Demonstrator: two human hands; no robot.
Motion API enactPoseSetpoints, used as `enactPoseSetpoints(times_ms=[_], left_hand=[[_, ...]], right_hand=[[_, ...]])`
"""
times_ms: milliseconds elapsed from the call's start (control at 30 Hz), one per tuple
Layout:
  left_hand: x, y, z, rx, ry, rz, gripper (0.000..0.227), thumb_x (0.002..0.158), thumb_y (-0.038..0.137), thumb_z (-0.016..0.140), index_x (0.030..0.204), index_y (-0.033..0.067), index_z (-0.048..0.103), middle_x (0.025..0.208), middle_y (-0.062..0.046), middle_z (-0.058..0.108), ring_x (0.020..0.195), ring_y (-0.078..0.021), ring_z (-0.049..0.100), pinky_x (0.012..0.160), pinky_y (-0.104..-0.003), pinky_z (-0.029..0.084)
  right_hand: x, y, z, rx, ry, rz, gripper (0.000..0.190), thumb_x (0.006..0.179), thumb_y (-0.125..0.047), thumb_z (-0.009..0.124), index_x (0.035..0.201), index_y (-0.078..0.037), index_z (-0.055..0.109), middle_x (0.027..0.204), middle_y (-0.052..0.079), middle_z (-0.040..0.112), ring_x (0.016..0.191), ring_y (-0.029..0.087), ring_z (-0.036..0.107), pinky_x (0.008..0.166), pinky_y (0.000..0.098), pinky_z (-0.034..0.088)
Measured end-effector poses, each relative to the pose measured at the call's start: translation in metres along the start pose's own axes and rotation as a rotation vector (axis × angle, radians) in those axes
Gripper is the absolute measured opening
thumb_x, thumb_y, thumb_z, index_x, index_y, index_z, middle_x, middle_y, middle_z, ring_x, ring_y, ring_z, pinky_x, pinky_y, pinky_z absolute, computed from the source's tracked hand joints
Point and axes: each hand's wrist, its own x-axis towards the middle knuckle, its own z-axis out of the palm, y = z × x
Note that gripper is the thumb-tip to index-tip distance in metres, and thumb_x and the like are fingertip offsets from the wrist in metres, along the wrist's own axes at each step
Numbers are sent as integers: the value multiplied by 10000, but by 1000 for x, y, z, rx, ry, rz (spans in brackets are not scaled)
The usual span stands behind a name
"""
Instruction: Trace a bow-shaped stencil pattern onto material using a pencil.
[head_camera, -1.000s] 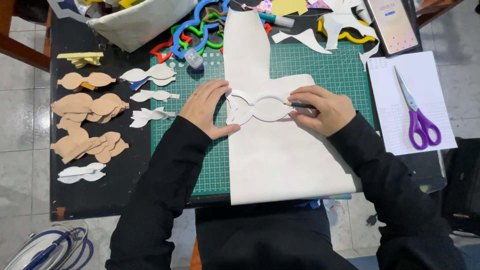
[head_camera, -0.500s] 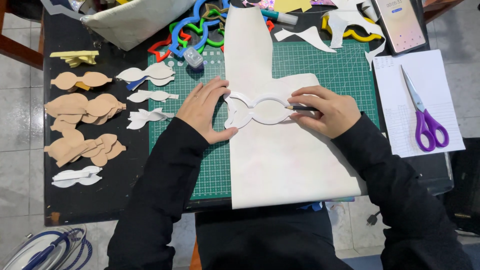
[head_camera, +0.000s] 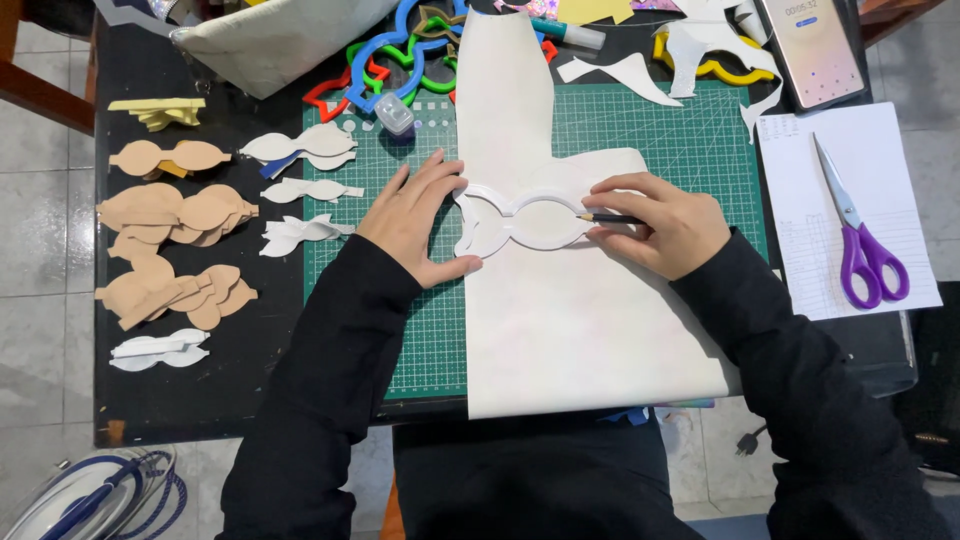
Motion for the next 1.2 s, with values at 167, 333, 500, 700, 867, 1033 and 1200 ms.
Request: enactPoseSetpoints(times_ms=[167, 333, 500, 700, 867, 1033, 1200], left_hand=[[-1, -2, -1, -4, -12, -1, 850, 804, 571, 776, 1423, 94, 440, 1560, -123, 400, 1533, -323, 259, 1220, -591, 176], [-1, -1, -5, -17, -31, 6, 826, 814, 541, 769, 1416, 81, 439, 1559, -143, 395, 1534, -343, 248, 1213, -605, 174], [-1, -4, -5, -19, -39, 0, 843, 820, 565, 761, 1438, 97, 431, 1583, -127, 374, 1540, -338, 228, 1216, -604, 163], [-1, -6, -9, -50, -80, -21, 855, 807, 560, 782, 1442, 104, 433, 1594, -122, 366, 1545, -339, 207, 1218, -602, 148], [-1, -6, -11, -65, -93, -24, 867, 809, 565, 786, 1448, 98, 431, 1602, -132, 358, 1546, -354, 198, 1213, -610, 150], [0, -8, -10, -98, -100, -44, 885, 795, 555, 808, 1457, 105, 430, 1608, -125, 349, 1549, -355, 184, 1217, -603, 137], [0, -8, -8, -101, -92, -59, 894, 778, 558, 825, 1455, 118, 443, 1609, -115, 356, 1551, -343, 185, 1223, -591, 137]], right_hand=[[0, 0, 1, 11, -4, -2, 287, 930, -367, 788, 1205, -297, 748, 1245, -153, 690, 629, 150, 692, 570, 253, 532], [0, 0, 0, 13, -5, -3, 294, 933, -362, 786, 1214, -288, 749, 1251, -139, 693, 630, 154, 692, 565, 254, 530], [-1, 0, 1, -5, -22, 2, 310, 933, -374, 781, 1227, -284, 741, 1265, -144, 683, 641, 151, 696, 575, 254, 539], [2, -3, -2, 1, -42, -1, 301, 943, -368, 775, 1226, -272, 743, 1263, -128, 688, 632, 140, 697, 567, 248, 541], [1, -2, -1, -17, -43, -19, 320, 938, -385, 773, 1241, -289, 738, 1268, -140, 680, 627, 135, 697, 571, 243, 542], [1, -4, -3, -26, -45, -26, 320, 940, -367, 764, 1250, -293, 733, 1269, -137, 678, 631, 138, 703, 575, 246, 549], [0, -2, -1, -38, -18, -45, 316, 941, -375, 762, 1245, -297, 733, 1267, -149, 677, 620, 117, 690, 574, 232, 538]])
